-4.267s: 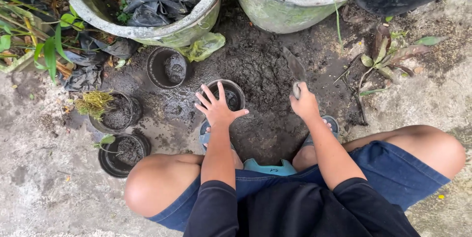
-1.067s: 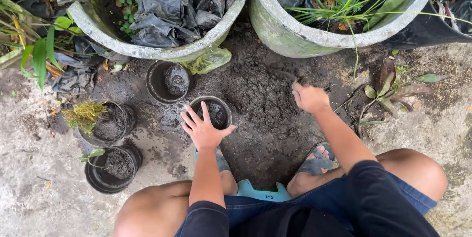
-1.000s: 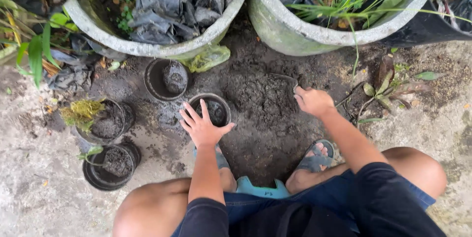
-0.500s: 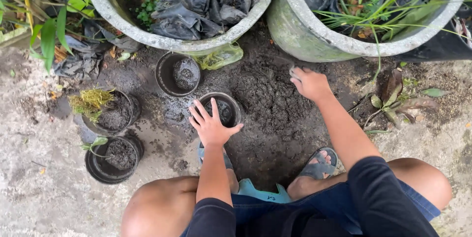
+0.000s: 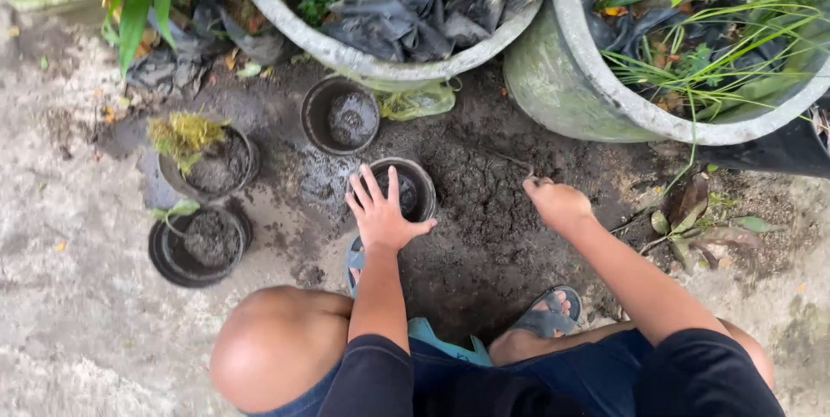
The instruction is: The person scoops soil from a pile on the ground using a trowel and fills a small black plastic pot. They then use the trowel to press the soil down firmly inside the pot to compact it.
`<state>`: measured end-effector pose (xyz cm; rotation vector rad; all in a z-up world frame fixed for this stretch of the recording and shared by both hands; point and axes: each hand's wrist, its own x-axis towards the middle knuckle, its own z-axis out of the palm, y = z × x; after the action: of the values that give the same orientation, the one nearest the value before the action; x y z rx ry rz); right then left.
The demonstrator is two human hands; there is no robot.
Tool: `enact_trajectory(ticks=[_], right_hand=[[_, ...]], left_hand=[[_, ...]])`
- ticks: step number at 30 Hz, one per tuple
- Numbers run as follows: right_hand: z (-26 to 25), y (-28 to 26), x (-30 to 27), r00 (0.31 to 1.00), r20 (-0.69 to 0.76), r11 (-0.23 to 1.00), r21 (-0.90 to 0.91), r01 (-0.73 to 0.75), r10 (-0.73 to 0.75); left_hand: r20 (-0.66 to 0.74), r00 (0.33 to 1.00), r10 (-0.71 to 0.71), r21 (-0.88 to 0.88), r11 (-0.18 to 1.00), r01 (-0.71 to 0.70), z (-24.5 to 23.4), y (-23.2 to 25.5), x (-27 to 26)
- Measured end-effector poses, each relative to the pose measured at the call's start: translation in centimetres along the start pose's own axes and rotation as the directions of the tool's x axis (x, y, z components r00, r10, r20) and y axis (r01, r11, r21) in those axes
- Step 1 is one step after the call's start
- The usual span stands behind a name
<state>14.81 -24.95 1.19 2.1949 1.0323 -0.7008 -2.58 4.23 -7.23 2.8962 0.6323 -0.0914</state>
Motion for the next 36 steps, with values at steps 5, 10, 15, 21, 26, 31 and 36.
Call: enact_trajectory(ticks=[5, 10, 15, 21, 26, 31, 36], right_hand=[[0.5, 2.0, -3.6, 0.998, 0.01, 0.996, -0.064, 0.059, -0.059], [-2.5, 3.7, -4.6, 0.994, 0.074, 0.964, 0.251, -0.093, 0.076], [-11.7, -0.9, -2.1, 0.972, -0.078, 0.93, 0.316, -0.186, 0.22], [-12.6, -5.3, 9.4, 0.996, -0.086, 0.884, 0.465, 0.046, -0.007], [-7.5, -6.9, 14.0, 0.989, 0.145, 0.92, 0.389, -0.047, -0.011], [-8.1, -5.2, 7.2, 0.973, 0.23, 0.891, 0.435, -0.134, 0.034], [-7.4, -3.7, 3.4, 0.935, 0.355, 0.802, 0.553, -0.225, 0.017]], left_hand=[[-0.017, 1.0, -0.005, 0.004, 1.0, 0.005, -0.4, 0.1, 0.4], [0.006, 1.0, -0.003, -0.004, 1.0, 0.003, -1.1, 0.2, 0.0], [0.051, 0.999, 0.007, 0.005, 1.0, -0.007, -1.4, 0.2, 0.1], [0.12, 0.993, -0.012, -0.034, 0.999, 0.016, -2.1, 0.3, 0.3], [0.145, 0.989, -0.018, -0.043, 0.999, 0.025, -2.0, 0.3, 0.3], [0.164, 0.986, -0.014, -0.051, 0.998, 0.023, -2.1, 0.1, 0.6], [0.204, 0.978, -0.029, -0.075, 0.996, 0.045, -2.4, 0.2, 0.9]])
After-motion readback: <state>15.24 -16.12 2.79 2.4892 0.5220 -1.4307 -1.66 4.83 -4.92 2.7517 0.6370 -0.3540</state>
